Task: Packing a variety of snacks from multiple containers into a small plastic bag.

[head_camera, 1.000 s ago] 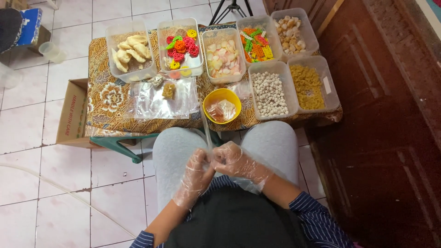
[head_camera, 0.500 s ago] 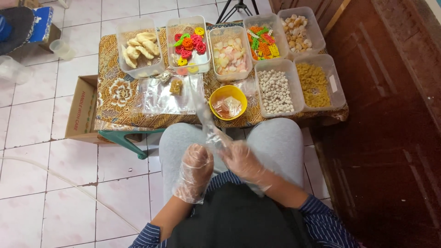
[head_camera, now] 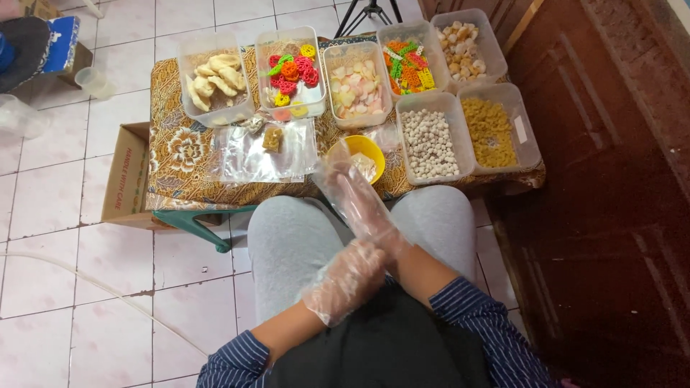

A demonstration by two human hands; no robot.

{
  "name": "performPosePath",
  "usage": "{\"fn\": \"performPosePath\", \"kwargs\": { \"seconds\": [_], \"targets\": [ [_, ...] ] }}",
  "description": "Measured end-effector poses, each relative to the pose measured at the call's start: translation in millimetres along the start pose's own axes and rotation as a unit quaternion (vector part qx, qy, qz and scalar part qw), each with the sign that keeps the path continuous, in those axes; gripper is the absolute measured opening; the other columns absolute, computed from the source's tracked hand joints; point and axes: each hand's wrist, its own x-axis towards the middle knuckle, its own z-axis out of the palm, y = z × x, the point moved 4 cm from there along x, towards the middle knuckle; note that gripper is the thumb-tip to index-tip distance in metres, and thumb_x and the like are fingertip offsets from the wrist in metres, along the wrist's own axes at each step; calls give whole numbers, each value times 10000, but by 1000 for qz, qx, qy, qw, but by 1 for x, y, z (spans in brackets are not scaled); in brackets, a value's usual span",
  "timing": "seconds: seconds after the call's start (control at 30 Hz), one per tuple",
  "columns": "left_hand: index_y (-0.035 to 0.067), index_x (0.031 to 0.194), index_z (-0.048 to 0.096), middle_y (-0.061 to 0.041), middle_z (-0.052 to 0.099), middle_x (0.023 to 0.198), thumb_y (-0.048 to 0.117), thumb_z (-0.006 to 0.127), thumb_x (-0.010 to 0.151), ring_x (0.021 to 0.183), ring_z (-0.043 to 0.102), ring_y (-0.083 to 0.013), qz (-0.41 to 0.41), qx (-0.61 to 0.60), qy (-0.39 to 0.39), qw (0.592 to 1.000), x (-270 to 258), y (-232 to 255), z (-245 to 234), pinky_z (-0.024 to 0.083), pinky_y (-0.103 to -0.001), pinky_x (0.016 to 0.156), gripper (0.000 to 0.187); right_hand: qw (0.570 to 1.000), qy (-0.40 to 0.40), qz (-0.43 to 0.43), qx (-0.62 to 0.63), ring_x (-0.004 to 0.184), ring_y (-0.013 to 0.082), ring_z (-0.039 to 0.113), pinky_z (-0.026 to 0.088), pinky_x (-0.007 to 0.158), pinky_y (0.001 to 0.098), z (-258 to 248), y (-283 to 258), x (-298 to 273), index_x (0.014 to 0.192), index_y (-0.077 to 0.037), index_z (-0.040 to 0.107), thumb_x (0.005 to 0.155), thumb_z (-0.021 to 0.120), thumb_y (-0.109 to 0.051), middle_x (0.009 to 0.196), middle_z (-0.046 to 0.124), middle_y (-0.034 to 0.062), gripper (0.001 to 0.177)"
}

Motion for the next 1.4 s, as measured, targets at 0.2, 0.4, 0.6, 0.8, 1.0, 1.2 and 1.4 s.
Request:
{"fn": "performPosePath", "kwargs": {
  "seconds": [0.2, 0.4, 0.6, 0.8, 1.0, 1.2, 1.4],
  "targets": [
    [115, 933, 616, -103, 629, 880, 195, 678, 824, 795, 627, -336, 51, -233, -27, 971, 33, 21, -41, 520, -431, 723, 148, 991, -41, 37, 119, 696, -39, 517, 483, 732, 123, 2, -1, -4, 1418, -44, 451, 1110, 456, -198, 798, 486, -56, 344],
    [75, 1279, 582, -174, 586, 1247, 193, 749, 889, 1215, 602, -355, -272, -319, 84, 904, 60, -43, -102, 573, -463, 958, 440, 995, -44, 18, -89, 1050, 102, 597, 542, 930, 295, -30, 39, -7, 1238, -71, 561, 1029, 630, -190, 1090, 663, 62, 250],
    [53, 1349, 551, -172, 500, 1346, 209, 583, 1035, 1299, 531, -365, -310, -275, 151, 898, -10, -102, -54, 570, -440, 970, 352, 945, 131, 266, 137, 1311, 399, 582, 574, 952, 573, -33, 53, -8, 1231, -47, 595, 946, 689, -445, 1380, 631, 228, 498],
    [62, 1201, 621, -110, 570, 1191, 161, 752, 930, 1063, 669, -236, -327, -313, 240, 859, -15, -100, -62, 599, -324, 884, 317, 994, -66, 84, 36, 1474, 210, 389, 328, 1229, 420, -77, 127, -24, 1550, -55, 409, 1036, 508, -103, 1588, 451, 98, 526],
    [27, 1032, 693, -91, 667, 981, -15, 831, 816, 899, 722, -181, -372, -340, 215, 836, -21, -117, -75, 596, -290, 789, 260, 983, -133, 38, 124, 1506, 391, 241, 299, 1180, 622, -61, 120, -20, 1658, -137, 159, 998, 545, -66, 1670, 253, 180, 768],
    [-11, 895, 780, -140, 736, 863, -26, 854, 753, 799, 724, -186, -413, -434, 131, 790, -30, -120, -96, 596, -320, 739, 161, 966, -172, 45, 185, 1554, 342, 191, 241, 1206, 667, -21, 66, -56, 1620, -5, 179, 1028, 544, -84, 1677, 232, 192, 700],
    [40, 919, 745, -97, 733, 957, 85, 830, 837, 931, 679, -155, -453, -353, 138, 807, -70, -169, -102, 551, -338, 888, 126, 943, -232, 85, 225, 1510, 409, 284, 199, 1241, 586, -4, 9, -87, 1616, 23, 212, 1017, 416, 19, 1632, 286, 290, 632]
  ]
}}
